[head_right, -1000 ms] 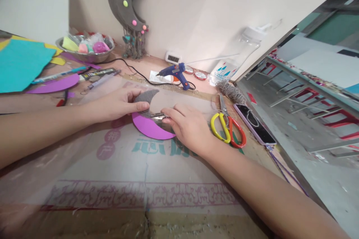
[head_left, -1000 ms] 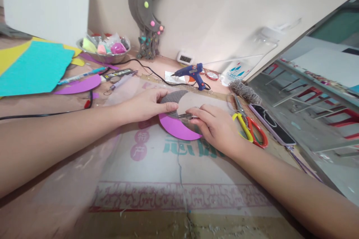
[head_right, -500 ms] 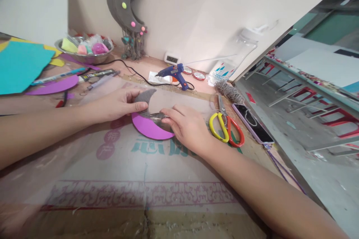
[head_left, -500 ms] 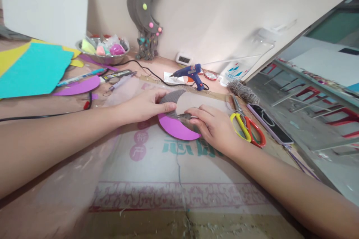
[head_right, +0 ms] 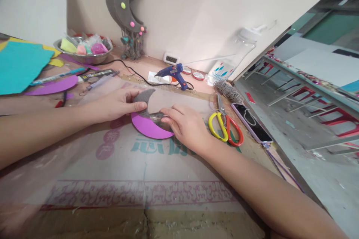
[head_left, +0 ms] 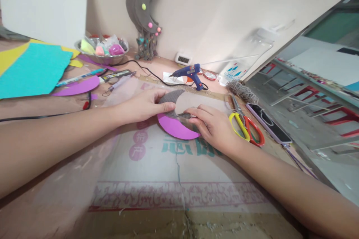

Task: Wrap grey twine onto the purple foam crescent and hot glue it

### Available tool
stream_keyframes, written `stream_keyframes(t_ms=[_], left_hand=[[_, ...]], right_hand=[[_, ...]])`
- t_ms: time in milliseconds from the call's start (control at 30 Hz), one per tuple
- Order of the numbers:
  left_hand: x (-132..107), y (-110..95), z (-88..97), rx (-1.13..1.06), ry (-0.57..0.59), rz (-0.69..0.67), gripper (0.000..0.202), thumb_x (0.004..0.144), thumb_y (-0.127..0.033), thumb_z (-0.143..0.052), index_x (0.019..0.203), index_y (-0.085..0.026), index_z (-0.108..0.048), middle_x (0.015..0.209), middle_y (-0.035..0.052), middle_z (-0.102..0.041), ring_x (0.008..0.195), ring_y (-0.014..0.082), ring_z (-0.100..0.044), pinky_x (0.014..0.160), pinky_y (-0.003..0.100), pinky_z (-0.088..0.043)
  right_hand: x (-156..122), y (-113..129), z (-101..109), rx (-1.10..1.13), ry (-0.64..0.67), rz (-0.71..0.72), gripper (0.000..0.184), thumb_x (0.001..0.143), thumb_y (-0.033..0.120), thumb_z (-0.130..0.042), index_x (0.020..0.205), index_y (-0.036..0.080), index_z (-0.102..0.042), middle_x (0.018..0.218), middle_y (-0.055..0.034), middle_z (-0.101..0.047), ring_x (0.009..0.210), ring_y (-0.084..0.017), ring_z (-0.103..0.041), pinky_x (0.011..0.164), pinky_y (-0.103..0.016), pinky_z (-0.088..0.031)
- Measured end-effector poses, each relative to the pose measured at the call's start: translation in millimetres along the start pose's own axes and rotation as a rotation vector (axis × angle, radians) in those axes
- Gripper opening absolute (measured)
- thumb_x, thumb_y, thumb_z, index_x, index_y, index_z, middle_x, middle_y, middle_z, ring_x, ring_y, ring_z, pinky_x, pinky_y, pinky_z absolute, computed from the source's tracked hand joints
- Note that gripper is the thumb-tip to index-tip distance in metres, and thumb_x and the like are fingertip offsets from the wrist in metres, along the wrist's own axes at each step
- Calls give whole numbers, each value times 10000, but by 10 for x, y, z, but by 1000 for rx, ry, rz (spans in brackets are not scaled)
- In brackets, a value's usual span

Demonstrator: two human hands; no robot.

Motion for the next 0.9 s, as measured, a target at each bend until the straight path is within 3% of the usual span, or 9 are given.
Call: stream_keyframes(t_ms=[267, 500, 900], left_hand=[[9, 9, -7, -28, 4, -12, 431, 855, -403, -550, 1227, -186, -577, 1139, 56, -671, 1006, 204, -615, 877, 327, -467], [-9, -56, -14, -29, -15, 43, 371, 854, -363, -554, 1171, -175, -602, 920, 33, -700, 904, 188, -625, 795, 301, -492], [2, -17, -12, -57, 0, 28, 407, 845, -418, -556, 1171, -180, -605, 1063, 48, -690, 906, 188, -628, 803, 310, -485]], right_hand=[[-3, -2, 1, -11, -20, 12, 318, 948, 316, -423, 1077, 124, -642, 773, -59, -590, 691, -154, -544, 649, -274, -428], [-1, -4, 2, -13, -13, 15, 315, 949, 304, -422, 1089, 121, -636, 770, -57, -588, 685, -151, -540, 647, -274, -431], [3, 21, 9, -56, 0, 14, 314, 953, 314, -409, 1082, 136, -633, 809, -73, -613, 737, -167, -550, 680, -291, -433]])
Point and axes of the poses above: each hand's wrist, its own x-axis towards the middle knuckle, its own z-axis out of the back of the hand, y = z × x, the point moved 1 cm from there along x, towards the middle knuckle
